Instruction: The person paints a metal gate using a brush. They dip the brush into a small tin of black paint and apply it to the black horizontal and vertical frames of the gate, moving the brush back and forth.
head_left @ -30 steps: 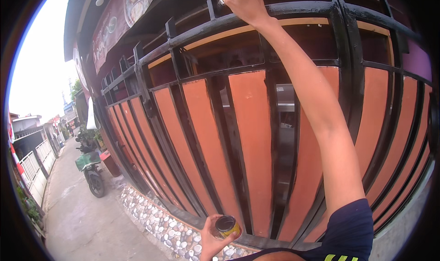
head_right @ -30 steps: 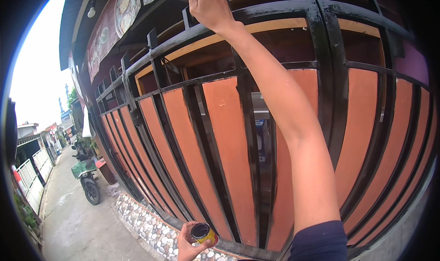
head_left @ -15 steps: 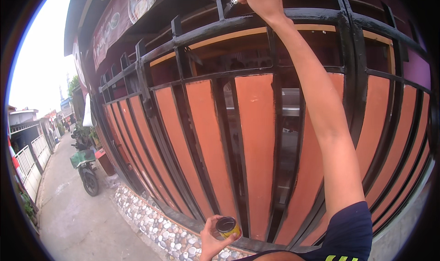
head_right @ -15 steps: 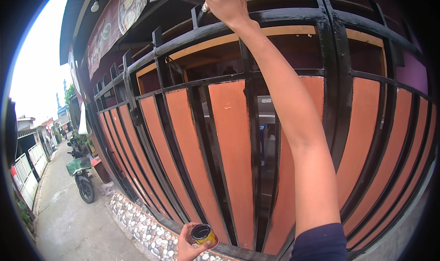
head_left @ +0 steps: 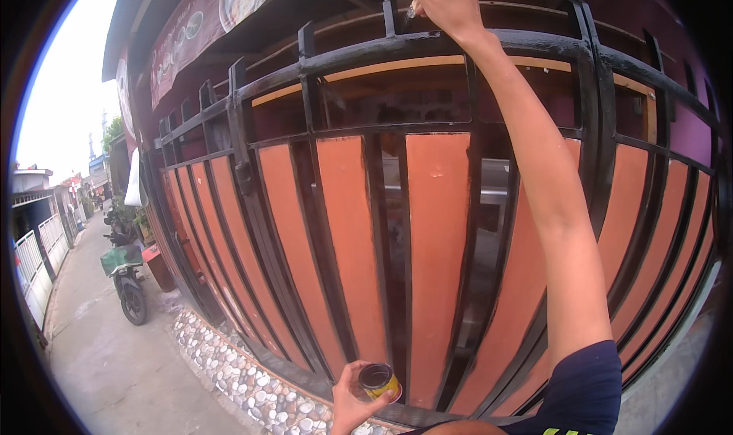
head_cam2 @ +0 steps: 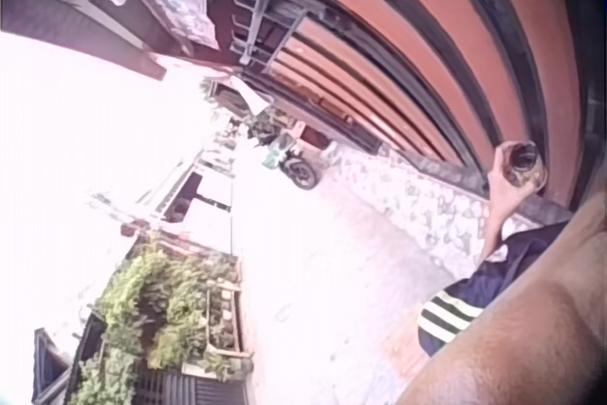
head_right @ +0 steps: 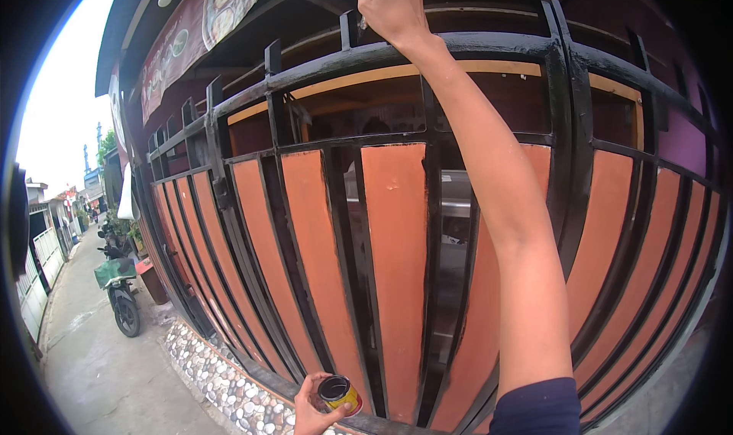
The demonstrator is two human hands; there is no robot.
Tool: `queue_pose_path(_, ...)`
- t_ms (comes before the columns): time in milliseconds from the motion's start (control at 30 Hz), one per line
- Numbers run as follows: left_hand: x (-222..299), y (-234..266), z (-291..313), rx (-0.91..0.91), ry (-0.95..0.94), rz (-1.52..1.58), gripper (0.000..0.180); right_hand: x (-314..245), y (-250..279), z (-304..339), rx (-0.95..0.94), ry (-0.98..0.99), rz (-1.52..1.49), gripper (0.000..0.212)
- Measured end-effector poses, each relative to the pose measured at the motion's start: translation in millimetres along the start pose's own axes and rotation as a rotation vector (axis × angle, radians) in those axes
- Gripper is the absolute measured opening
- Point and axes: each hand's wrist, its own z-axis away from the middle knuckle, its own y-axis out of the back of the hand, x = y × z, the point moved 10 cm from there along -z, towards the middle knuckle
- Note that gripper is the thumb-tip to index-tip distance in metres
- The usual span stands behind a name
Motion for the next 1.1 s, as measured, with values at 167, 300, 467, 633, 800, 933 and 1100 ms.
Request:
queue_pose_path(167,-12.3,4.8,-12.3,-0.027,-0.015,0.036,0.064,8.7,-18.0,0.4,-0.178,-0.394,-0.302,0.016)
queue_pose_path(300,-17.9,9.5,-21.1,-0.056,-0.001,0.07,0.062,41.6,-31.4,-3.6,-0.413,-0.64,-0.522,0.023)
queue_pose_path(467,-32.5,8.1,-37.4,-0.096,-0.058,0.224,0.06,60.0,-66.3,-8.4,-0.628,-0.591,-0.425,0.022)
queue_pose_path(633,-36.3,13.4,-51.9,-0.133,-0.058,0.267,0.06,45.3,-92.8,4.2,-0.78,-0.557,-0.223,0.027)
queue_pose_path(800,-43.8,17.3,-63.0,-0.171,-0.08,0.29,0.06,15.1,-93.0,-8.0,-0.811,-0.462,-0.192,0.03)
queue_pose_path(933,-49.4,18.9,-68.7,-0.2,-0.076,0.257,0.061,19.2,-78.8,-31.9,-0.738,-0.476,-0.187,0.034)
queue_pose_path(1100,-50.6,22.3,-72.5,-0.199,-0.068,0.284,0.06,26.3,-73.4,-27.7,-0.632,-0.478,-0.001,0.032)
